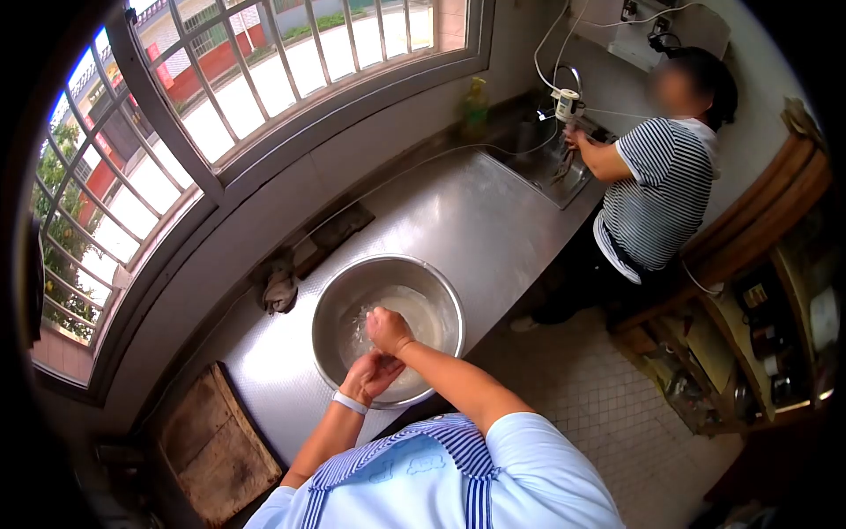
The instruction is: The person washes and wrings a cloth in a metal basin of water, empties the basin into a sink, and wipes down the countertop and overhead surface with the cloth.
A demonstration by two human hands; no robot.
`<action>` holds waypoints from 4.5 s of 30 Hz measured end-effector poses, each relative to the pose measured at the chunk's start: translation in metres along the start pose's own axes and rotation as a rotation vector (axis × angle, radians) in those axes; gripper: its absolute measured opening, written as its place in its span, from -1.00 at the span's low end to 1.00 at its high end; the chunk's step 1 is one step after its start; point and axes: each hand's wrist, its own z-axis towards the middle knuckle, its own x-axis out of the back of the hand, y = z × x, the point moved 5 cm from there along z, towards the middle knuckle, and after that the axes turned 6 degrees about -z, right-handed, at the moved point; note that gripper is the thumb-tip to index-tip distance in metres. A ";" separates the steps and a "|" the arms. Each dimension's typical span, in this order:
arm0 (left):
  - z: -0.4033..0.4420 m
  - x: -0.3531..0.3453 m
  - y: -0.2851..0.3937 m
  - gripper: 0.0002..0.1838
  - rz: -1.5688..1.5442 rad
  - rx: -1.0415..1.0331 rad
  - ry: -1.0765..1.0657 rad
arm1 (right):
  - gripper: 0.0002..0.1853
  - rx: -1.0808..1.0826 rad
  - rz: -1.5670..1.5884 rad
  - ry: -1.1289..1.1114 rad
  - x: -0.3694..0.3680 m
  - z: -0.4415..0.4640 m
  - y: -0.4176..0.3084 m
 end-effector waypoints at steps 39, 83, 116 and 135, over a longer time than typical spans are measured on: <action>0.009 0.000 0.041 -0.58 -0.552 -0.189 -0.390 | -0.66 0.264 0.100 -0.289 0.044 -0.040 -0.085; 0.045 0.058 0.045 -0.71 0.836 -0.727 0.431 | -0.62 -0.169 -0.080 -0.551 0.028 -0.036 -0.005; -0.078 0.014 0.110 -0.65 1.458 -1.426 0.667 | -0.90 0.321 -0.538 -0.272 0.106 0.021 0.014; -0.047 0.086 0.107 -0.43 1.074 -1.209 0.795 | -0.77 0.431 -1.220 -0.993 0.073 -0.033 0.048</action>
